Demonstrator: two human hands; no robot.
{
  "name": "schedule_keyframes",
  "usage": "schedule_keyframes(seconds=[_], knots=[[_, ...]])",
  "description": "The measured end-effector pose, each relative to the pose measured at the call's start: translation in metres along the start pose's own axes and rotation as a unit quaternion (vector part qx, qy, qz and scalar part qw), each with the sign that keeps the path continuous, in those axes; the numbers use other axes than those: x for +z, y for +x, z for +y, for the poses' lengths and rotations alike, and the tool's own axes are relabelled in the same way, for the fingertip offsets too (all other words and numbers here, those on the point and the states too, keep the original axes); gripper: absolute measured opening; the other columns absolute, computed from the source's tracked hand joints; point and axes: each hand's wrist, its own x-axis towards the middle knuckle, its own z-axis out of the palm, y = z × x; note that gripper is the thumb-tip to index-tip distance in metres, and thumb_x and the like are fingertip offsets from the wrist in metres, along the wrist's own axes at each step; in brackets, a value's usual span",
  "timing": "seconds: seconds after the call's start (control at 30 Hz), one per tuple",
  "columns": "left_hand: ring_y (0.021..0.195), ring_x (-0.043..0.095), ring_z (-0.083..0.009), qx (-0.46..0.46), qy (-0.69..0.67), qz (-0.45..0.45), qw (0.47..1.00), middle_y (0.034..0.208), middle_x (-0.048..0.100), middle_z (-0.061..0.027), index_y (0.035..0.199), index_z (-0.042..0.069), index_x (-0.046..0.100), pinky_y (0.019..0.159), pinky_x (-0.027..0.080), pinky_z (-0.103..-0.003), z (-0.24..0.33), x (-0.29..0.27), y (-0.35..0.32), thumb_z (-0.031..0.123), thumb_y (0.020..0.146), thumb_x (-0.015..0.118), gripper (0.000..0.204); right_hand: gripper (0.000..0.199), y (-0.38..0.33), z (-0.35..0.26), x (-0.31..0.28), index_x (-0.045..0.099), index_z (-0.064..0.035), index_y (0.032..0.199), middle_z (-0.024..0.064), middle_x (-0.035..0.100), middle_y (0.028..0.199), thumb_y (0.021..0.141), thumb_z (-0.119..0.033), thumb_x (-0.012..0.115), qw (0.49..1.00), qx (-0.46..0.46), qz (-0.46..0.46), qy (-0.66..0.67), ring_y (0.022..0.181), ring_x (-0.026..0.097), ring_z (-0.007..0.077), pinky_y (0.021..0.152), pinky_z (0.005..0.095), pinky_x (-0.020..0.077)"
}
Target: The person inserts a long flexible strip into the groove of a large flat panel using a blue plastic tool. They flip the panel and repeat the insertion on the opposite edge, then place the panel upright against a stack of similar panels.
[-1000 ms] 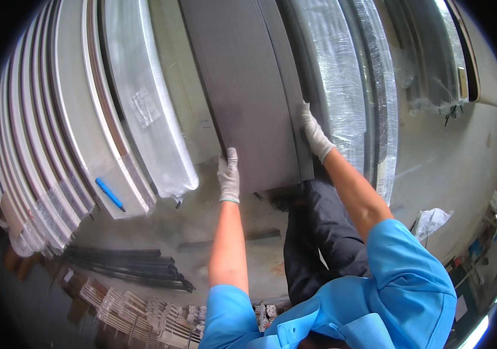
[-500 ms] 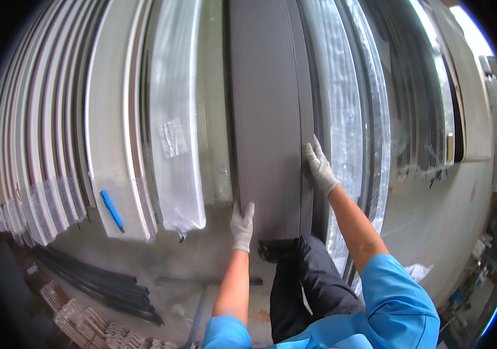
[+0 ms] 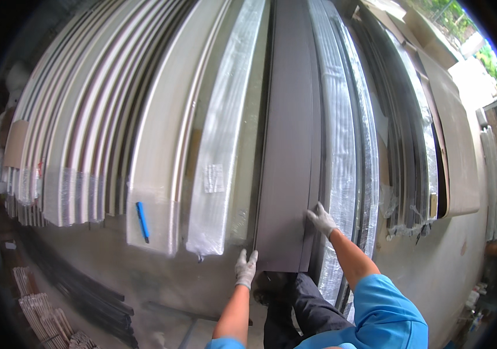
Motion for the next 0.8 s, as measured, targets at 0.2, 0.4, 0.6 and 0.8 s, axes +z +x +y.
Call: schedule_keyframes(seconds=[0.2, 0.4, 0.6, 0.8], knots=[[0.123, 0.063, -0.0306, -0.067, -0.131, 0.007, 0.989, 0.130, 0.067, -0.0199, 0.137, -0.003, 0.059, 0.104, 0.048, -0.036, -0.063, -0.065, -0.078, 0.047, 0.095, 0.069, 0.065, 0.064, -0.081, 0.039, -0.046, 0.063, -0.0079, 0.137, 0.0205, 0.066, 0.133, 0.096, -0.057, 0.059, 0.991, -0.060, -0.114, -0.037, 0.128, 0.061, 0.0338, 0.110, 0.0421, 0.0454], [0.056, 0.053, -0.0111, -0.248, -0.295, -0.001, 0.923, 0.070, 0.052, 0.0043, 0.080, 0.022, 0.051, 0.045, 0.038, -0.028, -0.111, -0.149, -0.172, 0.034, 0.095, 0.073, 0.029, 0.054, -0.103, 0.096, -0.076, 0.071, -0.0163, 0.129, 0.0127, 0.073, 0.125, 0.095, -0.057, 0.061, 0.984, -0.064, -0.103, -0.134, 0.116, 0.069, 0.0298, 0.101, 0.0376, 0.0521], [0.061, 0.058, -0.0211, -0.241, -0.367, 0.047, 0.897, 0.076, 0.057, -0.0015, 0.100, 0.020, 0.057, 0.050, 0.045, -0.033, -0.129, -0.188, -0.243, 0.036, 0.097, 0.072, 0.021, 0.047, -0.106, 0.089, -0.082, 0.076, -0.0089, 0.114, 0.0202, 0.073, 0.117, 0.092, -0.047, 0.060, 0.967, -0.152, -0.053, -0.196, 0.114, 0.068, 0.0353, 0.099, 0.0434, 0.0522], [0.073, 0.063, -0.0202, -0.182, -0.373, -0.033, 0.909, 0.085, 0.060, -0.0010, 0.108, 0.015, 0.061, 0.058, 0.051, -0.034, -0.195, -0.223, -0.290, 0.046, 0.098, 0.066, 0.033, 0.038, -0.212, 0.045, -0.059, 0.071, -0.0048, 0.105, 0.0210, 0.072, 0.108, 0.091, -0.040, 0.067, 0.984, -0.171, 0.014, 0.051, 0.106, 0.067, 0.0399, 0.091, 0.0478, 0.0528]])
